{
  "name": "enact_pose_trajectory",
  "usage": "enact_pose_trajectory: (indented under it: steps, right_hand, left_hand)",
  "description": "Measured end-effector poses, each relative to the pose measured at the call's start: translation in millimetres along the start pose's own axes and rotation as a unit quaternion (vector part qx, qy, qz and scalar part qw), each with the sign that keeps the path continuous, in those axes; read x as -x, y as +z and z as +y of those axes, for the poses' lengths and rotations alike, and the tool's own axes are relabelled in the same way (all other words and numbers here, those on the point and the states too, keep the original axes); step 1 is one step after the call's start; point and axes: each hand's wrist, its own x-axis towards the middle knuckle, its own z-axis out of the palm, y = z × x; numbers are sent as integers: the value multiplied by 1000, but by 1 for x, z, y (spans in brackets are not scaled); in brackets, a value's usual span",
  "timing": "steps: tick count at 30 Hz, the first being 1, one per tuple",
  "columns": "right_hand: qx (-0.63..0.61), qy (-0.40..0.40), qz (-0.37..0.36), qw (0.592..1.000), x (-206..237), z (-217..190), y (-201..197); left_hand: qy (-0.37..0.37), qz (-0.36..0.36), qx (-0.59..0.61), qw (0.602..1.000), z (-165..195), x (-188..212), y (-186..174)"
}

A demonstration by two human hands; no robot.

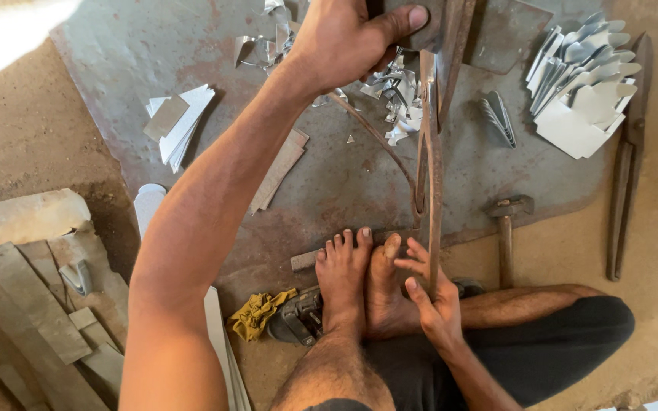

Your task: The person sits on the floor and cuts small metal sheets into pieces using hand shears, repeatedly positioning a piece, cutting it, and placing the cut piece with a growing pile of finished pieces while metal scraps accumulate on the work mat.

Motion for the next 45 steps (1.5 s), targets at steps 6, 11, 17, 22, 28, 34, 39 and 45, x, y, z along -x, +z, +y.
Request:
enact_pose_trajectory:
  steps: [6,11,17,22,28,34,39,45]
  right_hand:
    - [-4,8,8,1000,-7,2,6]
    - [45,2,37,998,-9,1,7]
    - [119,-57,116,984,-26,37,14]
    - [171,-109,125,971,-46,23,18]
    - [21,99,-27,995,5,-49,0]
    - [64,88,55,992,-1,-25,14]
    - [20,66,54,996,-9,-16,13]
    - [10,136,40,990,-3,-22,14]
  left_hand:
    - [33,-9,88,996,-2,1,-3]
    - [81,-14,137,987,-9,-1,-4]
    - [146,-42,219,964,-22,-9,1]
    - [86,-15,123,989,-19,-7,0]
    - [154,-36,182,971,-11,4,7]
    - [145,-28,188,971,-20,5,15]
    - [187,5,143,972,-14,9,16]
    - [92,13,134,987,-3,11,16]
